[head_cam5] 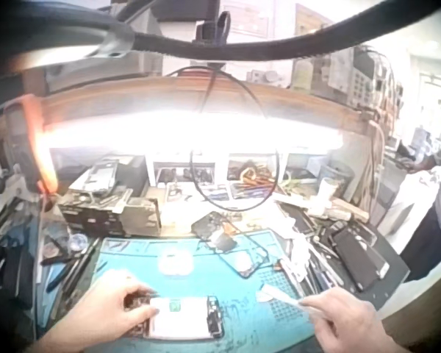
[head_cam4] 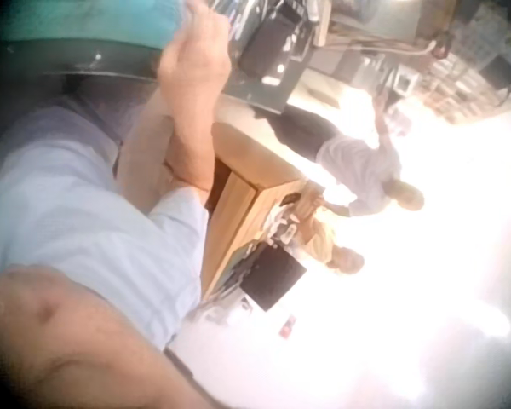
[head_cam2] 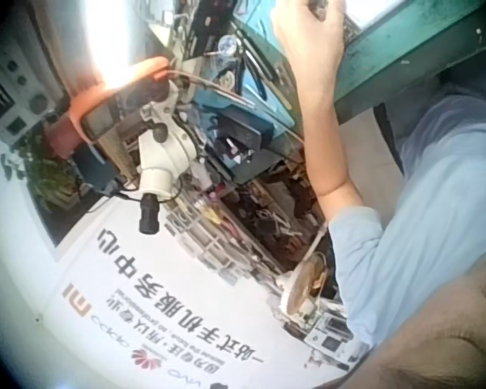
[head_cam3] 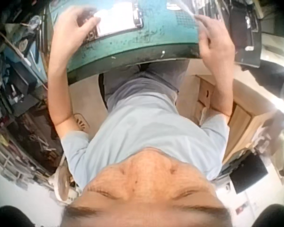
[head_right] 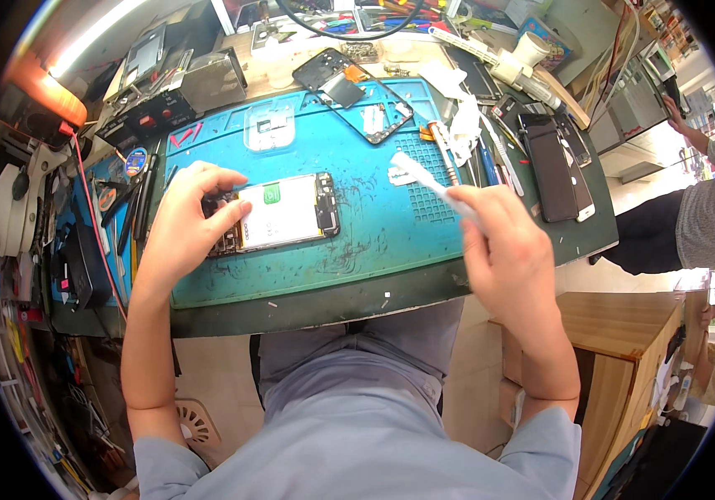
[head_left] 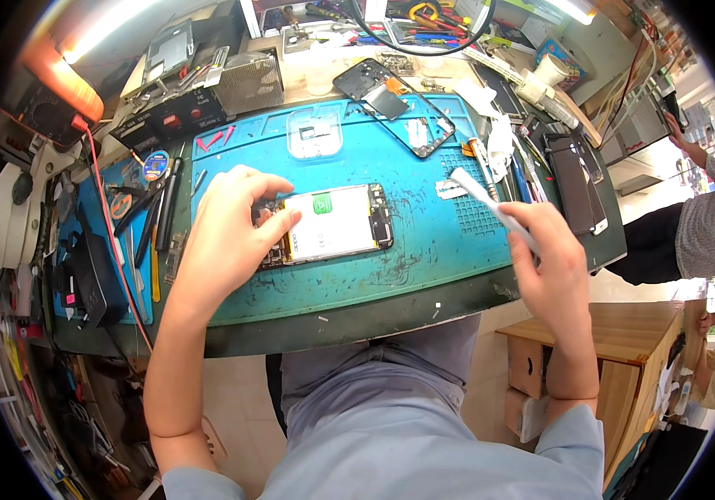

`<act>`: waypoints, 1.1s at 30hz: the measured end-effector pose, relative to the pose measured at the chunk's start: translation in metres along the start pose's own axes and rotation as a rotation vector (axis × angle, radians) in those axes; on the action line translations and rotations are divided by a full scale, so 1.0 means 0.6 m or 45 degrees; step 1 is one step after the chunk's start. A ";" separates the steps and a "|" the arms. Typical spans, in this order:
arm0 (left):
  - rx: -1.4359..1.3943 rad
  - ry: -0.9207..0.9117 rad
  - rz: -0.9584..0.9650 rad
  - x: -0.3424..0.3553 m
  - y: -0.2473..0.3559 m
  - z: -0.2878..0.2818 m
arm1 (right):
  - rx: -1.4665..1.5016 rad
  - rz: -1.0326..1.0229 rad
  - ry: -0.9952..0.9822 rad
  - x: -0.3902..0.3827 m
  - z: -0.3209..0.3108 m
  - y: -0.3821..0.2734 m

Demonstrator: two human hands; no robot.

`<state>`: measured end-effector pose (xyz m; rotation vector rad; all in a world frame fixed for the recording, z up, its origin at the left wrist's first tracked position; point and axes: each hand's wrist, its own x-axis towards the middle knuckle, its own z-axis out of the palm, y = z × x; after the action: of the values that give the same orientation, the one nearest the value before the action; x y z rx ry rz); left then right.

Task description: The person disassembles a smartphone by removing the back cover and unscrewing internal components. They use a screwdriver to remove screws and a prying tool to disconnect the battery and other internal parts.

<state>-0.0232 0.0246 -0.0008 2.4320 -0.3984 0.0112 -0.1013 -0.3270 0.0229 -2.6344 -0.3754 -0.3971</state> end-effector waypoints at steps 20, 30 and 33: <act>0.143 -0.203 0.267 -0.007 0.032 0.009 | -0.084 -0.312 -0.185 0.049 0.073 -0.016; 0.152 -0.239 0.334 -0.004 0.033 0.005 | 0.062 -0.426 -0.095 0.072 0.063 -0.002; 0.110 -0.299 0.335 0.002 0.029 0.003 | -0.230 -0.218 -0.078 0.072 0.069 -0.001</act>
<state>-0.0273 0.0106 0.0085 2.4556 -0.8375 -0.1463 -0.0529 -0.2985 0.0019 -2.8042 -0.6147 -0.4239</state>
